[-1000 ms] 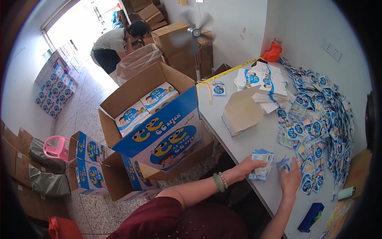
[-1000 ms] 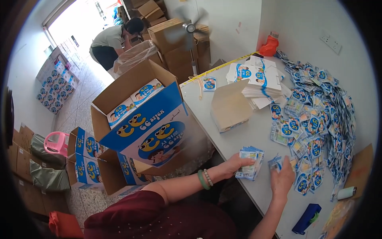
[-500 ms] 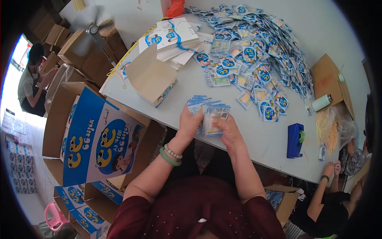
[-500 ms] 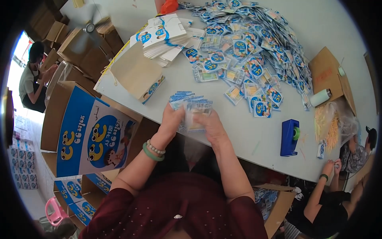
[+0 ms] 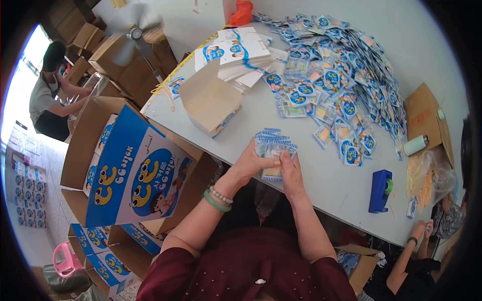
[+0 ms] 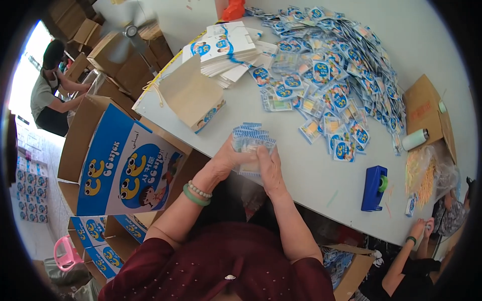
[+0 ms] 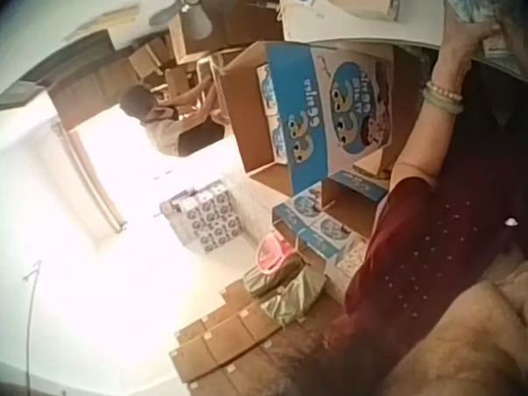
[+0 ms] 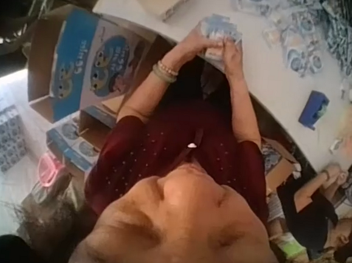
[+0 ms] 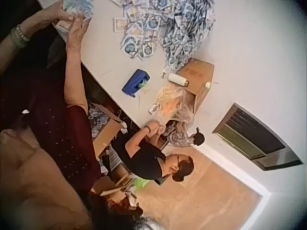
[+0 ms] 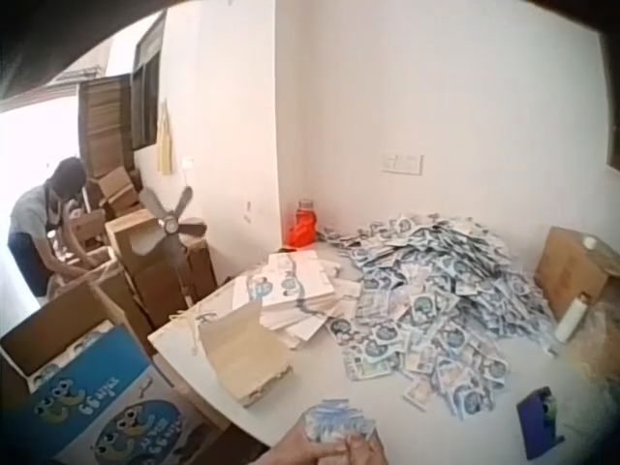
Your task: Folding cardboard boxes and filling them with small blue and white packets.
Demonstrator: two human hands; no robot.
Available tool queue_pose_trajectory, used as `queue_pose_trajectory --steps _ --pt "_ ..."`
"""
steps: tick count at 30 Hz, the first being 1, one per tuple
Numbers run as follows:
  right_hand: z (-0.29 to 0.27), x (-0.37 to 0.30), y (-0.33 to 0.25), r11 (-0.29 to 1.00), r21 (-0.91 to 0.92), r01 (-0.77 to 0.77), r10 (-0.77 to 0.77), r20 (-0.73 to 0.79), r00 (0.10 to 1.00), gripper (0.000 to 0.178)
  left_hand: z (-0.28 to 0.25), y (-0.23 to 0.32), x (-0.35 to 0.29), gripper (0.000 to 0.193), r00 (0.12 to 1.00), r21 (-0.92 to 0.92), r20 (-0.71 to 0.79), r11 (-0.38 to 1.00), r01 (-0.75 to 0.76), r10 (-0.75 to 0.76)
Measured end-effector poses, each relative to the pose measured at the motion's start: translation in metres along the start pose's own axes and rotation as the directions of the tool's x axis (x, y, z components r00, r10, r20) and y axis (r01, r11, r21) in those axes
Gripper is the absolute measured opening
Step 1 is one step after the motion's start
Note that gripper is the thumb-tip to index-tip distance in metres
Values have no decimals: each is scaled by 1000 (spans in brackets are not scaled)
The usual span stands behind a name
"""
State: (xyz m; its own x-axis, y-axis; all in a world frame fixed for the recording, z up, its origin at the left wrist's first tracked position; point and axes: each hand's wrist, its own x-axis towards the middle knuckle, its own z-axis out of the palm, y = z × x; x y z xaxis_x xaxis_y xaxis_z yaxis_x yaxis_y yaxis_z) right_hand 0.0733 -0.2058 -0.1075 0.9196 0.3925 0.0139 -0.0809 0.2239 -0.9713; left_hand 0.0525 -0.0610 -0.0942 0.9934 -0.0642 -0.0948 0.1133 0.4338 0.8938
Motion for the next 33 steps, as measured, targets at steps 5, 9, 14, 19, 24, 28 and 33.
queue_pose_trajectory --steps 5,9,14,19,24,28,33 --pt "6 -3 0 957 -263 123 -128 -2 992 49 7 0 -2 63 995 1 -98 1000 -3 4" --pt "13 1 -7 921 -384 69 -130 -135 982 46 6 8 -2 61 1000 -85 -16 996 -15 13" --pt "31 11 1 989 -146 14 -31 -120 992 40 -13 12 -11 60 991 -80 -93 991 -108 100" --pt "-5 56 -23 903 -428 32 -46 -22 999 31 -27 -3 -14 46 977 -257 -208 961 -100 45" --pt "63 149 -39 600 -759 251 -286 89 954 31 -30 39 -51 41 972 -272 -234 959 -77 12" --pt "82 194 13 281 -938 205 -271 127 954 30 -23 59 -57 41 983 -230 -164 966 -122 85" --pt "72 157 -5 271 -946 179 -256 108 961 32 -28 107 -72 43 940 -71 -337 994 -81 52"
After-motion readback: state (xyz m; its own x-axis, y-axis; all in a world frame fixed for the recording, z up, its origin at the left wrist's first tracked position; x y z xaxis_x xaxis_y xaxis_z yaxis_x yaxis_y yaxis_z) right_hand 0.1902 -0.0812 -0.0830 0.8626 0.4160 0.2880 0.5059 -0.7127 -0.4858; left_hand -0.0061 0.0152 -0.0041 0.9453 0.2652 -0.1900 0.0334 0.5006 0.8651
